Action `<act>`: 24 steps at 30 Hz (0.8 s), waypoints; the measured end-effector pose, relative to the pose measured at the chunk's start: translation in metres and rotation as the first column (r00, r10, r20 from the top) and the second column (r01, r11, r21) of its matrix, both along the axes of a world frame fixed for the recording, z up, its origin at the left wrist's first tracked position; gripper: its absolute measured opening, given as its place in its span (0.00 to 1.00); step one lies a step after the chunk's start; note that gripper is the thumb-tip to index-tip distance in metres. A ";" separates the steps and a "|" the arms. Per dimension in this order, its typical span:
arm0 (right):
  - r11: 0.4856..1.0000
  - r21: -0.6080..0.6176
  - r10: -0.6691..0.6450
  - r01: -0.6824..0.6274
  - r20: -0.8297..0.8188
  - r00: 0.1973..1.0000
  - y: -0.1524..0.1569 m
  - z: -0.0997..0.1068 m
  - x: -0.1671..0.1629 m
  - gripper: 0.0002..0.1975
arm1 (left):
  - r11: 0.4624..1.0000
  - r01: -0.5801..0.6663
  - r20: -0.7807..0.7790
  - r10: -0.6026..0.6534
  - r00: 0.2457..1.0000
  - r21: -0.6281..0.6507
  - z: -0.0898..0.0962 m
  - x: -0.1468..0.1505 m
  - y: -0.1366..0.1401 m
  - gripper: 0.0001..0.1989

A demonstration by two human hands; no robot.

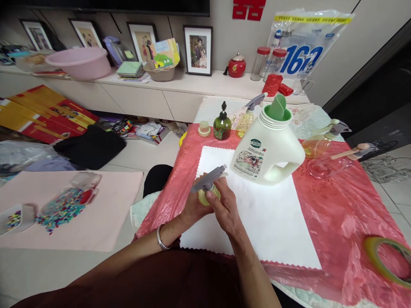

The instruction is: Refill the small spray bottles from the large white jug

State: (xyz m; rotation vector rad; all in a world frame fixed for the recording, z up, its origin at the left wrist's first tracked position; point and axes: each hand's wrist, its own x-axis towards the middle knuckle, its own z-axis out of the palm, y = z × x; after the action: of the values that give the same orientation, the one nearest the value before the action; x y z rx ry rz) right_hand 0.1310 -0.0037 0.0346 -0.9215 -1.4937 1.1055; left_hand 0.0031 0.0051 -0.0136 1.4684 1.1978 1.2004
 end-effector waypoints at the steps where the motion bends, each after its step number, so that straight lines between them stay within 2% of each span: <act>1: 1.000 0.002 -0.009 0.009 0.012 1.000 0.000 -0.001 0.000 0.15 | 1.000 0.000 -0.020 0.001 1.000 0.030 0.003 0.000 0.000 0.31; 4: 0.993 0.023 -0.117 0.117 0.017 0.993 -0.002 -0.007 -0.002 0.13 | 0.995 0.001 -0.060 0.005 0.998 0.102 0.006 0.000 0.002 0.27; 7: 0.978 0.042 -0.204 0.203 0.031 0.978 -0.003 -0.010 -0.006 0.13 | 0.992 -0.061 -0.055 0.068 0.996 0.115 0.003 0.000 0.003 0.30; 13: 0.998 0.028 -0.054 0.053 0.070 0.996 -0.002 -0.002 -0.004 0.18 | 0.986 0.016 -0.145 0.009 0.989 0.167 0.007 0.000 0.006 0.22; 17: 0.996 0.026 -0.084 0.082 0.063 0.994 0.000 -0.002 -0.004 0.18 | 0.986 0.045 -0.107 -0.029 0.994 0.159 0.015 0.000 0.007 0.24; 24: 0.982 0.023 -0.188 0.187 0.112 0.976 -0.004 -0.009 -0.008 0.18 | 0.981 0.087 -0.053 -0.078 0.995 0.174 0.017 0.000 0.010 0.29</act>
State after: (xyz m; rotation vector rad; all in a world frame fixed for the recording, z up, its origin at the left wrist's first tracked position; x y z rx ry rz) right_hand 0.1232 -0.0077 0.0255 -1.1090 -1.4696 0.9190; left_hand 0.0028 0.0147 0.0038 1.6688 1.0718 1.2476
